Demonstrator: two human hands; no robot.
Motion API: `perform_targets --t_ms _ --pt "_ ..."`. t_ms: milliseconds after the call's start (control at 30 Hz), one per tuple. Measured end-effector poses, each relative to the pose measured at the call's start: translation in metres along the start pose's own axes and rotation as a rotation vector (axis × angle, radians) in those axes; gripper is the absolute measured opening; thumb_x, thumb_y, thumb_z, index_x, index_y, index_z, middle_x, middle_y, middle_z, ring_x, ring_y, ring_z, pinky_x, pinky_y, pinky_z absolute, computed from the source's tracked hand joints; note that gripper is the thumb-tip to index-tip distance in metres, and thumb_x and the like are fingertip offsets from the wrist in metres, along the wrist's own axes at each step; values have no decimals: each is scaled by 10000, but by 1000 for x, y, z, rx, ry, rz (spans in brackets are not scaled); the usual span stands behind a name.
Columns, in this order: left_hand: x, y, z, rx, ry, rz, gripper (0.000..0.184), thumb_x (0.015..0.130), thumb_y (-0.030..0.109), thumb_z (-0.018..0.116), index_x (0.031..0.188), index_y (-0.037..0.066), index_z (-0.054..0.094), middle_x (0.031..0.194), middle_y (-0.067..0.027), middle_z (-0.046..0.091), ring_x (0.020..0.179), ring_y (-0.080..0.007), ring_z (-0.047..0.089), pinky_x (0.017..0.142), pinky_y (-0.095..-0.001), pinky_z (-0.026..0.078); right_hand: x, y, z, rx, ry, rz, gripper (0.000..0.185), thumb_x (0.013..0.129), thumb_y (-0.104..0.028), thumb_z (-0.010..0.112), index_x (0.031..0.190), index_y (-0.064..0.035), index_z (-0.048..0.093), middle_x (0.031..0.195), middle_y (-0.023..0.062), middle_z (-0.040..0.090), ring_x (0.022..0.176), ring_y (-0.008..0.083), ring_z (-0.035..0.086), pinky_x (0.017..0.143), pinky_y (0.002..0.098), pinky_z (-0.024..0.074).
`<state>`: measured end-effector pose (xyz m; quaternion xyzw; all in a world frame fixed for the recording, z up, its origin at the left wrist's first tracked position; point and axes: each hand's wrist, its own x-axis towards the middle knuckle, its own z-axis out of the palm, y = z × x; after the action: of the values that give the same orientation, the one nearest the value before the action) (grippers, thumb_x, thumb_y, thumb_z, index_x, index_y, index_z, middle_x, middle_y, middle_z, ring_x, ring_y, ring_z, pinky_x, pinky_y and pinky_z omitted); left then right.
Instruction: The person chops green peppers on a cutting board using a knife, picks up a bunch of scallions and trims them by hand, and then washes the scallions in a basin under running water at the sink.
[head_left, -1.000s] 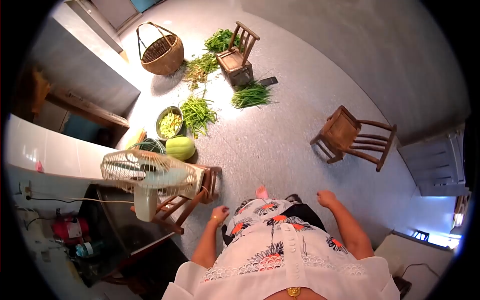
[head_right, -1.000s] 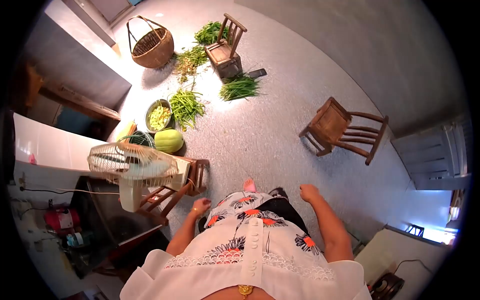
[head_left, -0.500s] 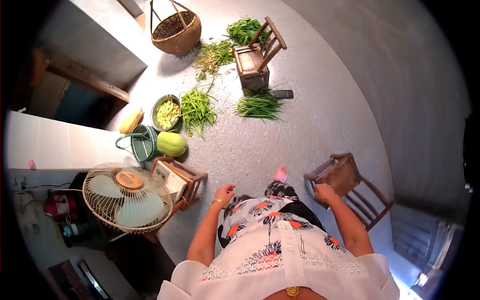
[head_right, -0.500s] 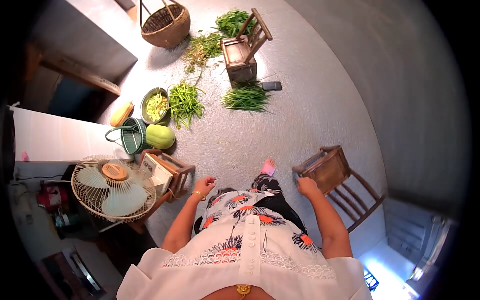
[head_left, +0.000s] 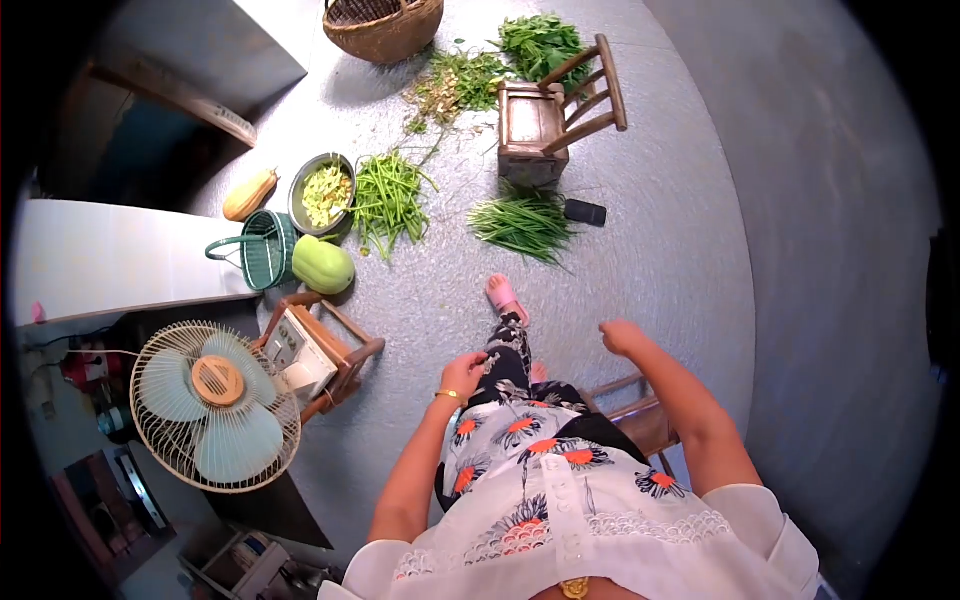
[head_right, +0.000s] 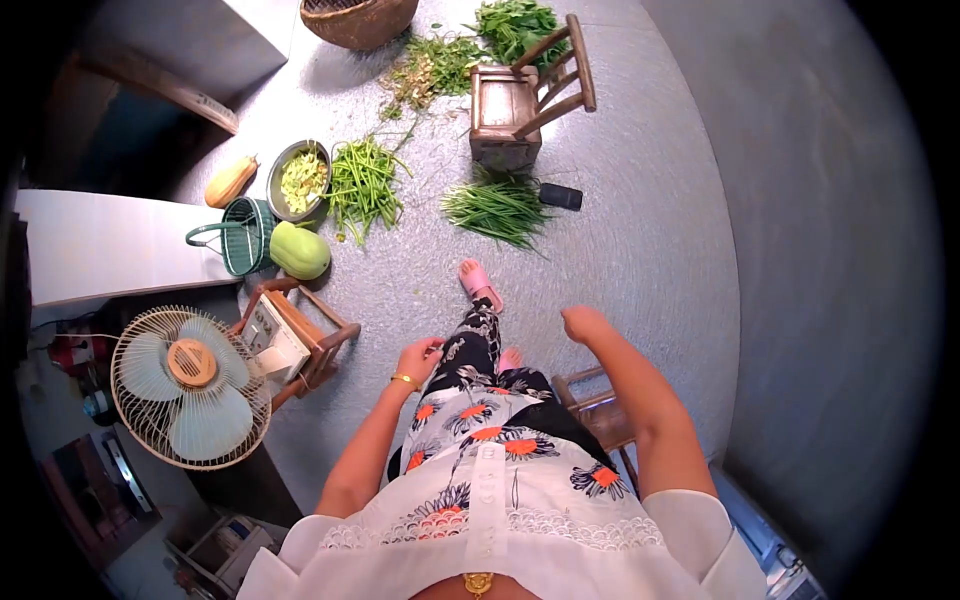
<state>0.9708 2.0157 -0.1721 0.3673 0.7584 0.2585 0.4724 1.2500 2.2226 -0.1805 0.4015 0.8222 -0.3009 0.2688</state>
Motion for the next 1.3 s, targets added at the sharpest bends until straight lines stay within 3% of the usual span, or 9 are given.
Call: perform_targets --t_ms 200,233,467,633,900,1000,1133,1200,1300 --pt "85 18 9 -88 55 -45 241 723 94 567 960 89 611 831 -112 630 729 -207 614 686 -290 481 77 3 -34 30 -40 -78 212 736 -122 446 878 -50 588 863 206 589 826 360 566 718 442 456" --pt "98 22 11 -96 44 -60 254 751 64 563 1002 54 594 838 -57 628 711 -108 580 658 -239 467 92 7 -34 30 -55 -78 212 736 -122 446 878 -50 588 863 206 589 826 360 566 718 442 456" --pt "187 17 72 -622 112 -194 223 800 5 513 1018 12 561 863 -57 609 697 -99 581 625 -205 461 196 27 -33 112 -104 -43 191 720 -141 466 822 -64 608 855 187 598 823 346 569 717 428 458" --pt "238 8 122 -733 162 -307 218 805 -6 498 1017 -5 553 872 -75 597 730 -116 576 673 -220 469 294 50 0 108 -123 -61 184 714 -143 476 810 -68 614 856 189 596 817 332 573 718 416 458" --pt "291 -9 152 -884 270 -247 220 809 3 501 1025 -18 545 891 -90 589 773 -136 585 707 -230 475 458 53 36 268 160 -88 199 753 -177 468 839 -63 606 859 188 592 832 347 563 743 431 445" --pt "292 -33 155 -811 399 -292 208 817 15 502 1017 -11 550 889 -75 592 754 -117 578 671 -212 464 513 44 42 268 259 6 224 754 -194 484 873 -51 610 857 176 599 839 340 566 760 404 447" --pt "308 -14 138 -1030 489 -320 183 837 50 506 1007 7 556 866 -42 597 713 -81 554 615 -177 422 560 42 56 281 356 93 231 755 -215 495 891 -77 621 870 166 603 844 335 569 761 404 449" --pt "310 -12 140 -1025 412 -326 197 839 83 524 1016 -1 547 866 -48 599 713 -85 558 633 -182 426 570 40 56 242 211 212 216 769 -216 496 893 -89 619 932 153 598 880 320 564 771 400 453" --pt "312 -7 138 -999 357 -319 205 841 93 528 1021 -4 544 876 -54 600 723 -89 562 638 -184 427 575 37 61 183 223 241 189 752 -204 527 884 -110 624 926 143 601 851 311 574 732 395 466"
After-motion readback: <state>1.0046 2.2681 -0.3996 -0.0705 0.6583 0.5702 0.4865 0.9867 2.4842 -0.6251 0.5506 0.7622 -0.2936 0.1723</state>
